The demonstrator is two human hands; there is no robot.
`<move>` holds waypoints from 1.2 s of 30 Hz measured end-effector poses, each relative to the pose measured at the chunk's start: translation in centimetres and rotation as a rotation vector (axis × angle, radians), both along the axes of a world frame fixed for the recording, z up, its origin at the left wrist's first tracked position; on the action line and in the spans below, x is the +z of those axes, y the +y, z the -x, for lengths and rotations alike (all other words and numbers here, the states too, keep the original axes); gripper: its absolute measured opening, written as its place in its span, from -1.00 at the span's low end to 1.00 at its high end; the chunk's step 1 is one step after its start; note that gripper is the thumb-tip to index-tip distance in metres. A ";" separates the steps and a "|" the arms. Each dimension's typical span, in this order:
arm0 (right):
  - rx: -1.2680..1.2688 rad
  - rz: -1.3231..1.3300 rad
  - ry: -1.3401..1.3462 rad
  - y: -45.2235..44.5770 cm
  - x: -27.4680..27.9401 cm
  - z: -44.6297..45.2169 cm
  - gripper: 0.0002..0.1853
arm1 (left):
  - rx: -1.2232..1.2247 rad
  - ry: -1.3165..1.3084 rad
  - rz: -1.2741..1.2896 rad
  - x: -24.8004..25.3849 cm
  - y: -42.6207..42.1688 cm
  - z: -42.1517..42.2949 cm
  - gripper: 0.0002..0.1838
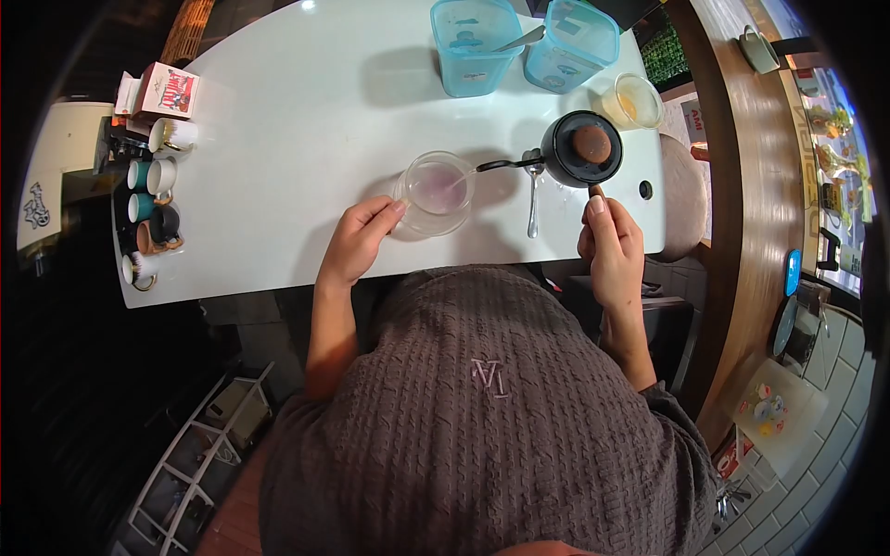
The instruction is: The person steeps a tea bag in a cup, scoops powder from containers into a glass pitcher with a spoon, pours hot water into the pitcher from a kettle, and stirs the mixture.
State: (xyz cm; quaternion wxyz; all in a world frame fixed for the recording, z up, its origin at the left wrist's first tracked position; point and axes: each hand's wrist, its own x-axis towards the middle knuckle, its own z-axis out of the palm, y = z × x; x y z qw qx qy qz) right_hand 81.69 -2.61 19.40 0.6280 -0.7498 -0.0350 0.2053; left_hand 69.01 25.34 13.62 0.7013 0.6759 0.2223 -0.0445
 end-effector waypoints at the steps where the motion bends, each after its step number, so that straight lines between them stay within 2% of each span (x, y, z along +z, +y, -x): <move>1: 0.001 0.000 -0.006 0.0 0.0 0.0 -0.66 | 0.003 -0.003 0.024 -0.2 -0.2 0.0 -0.69; 5: 0.001 0.001 -0.026 0.3 0.1 -0.1 -0.66 | -0.024 -0.034 0.099 -2.0 -0.8 -0.2 -0.76; 11: 0.019 0.034 -0.010 0.1 0.2 0.0 -0.66 | -0.057 -0.082 0.237 -3.9 -2.1 -1.1 -0.74; 17: -0.005 0.023 0.051 -0.1 0.6 0.2 -0.65 | -0.059 -0.088 0.210 -3.1 -2.3 -1.2 -0.73; 33: -0.005 0.012 0.004 -0.2 0.2 0.2 -0.67 | -0.020 -0.114 0.097 -1.8 -2.0 -0.6 -0.72; 36: -0.002 0.022 -0.017 -0.3 0.2 0.2 -0.66 | -0.051 -0.121 0.050 -1.9 -1.9 -0.4 -0.77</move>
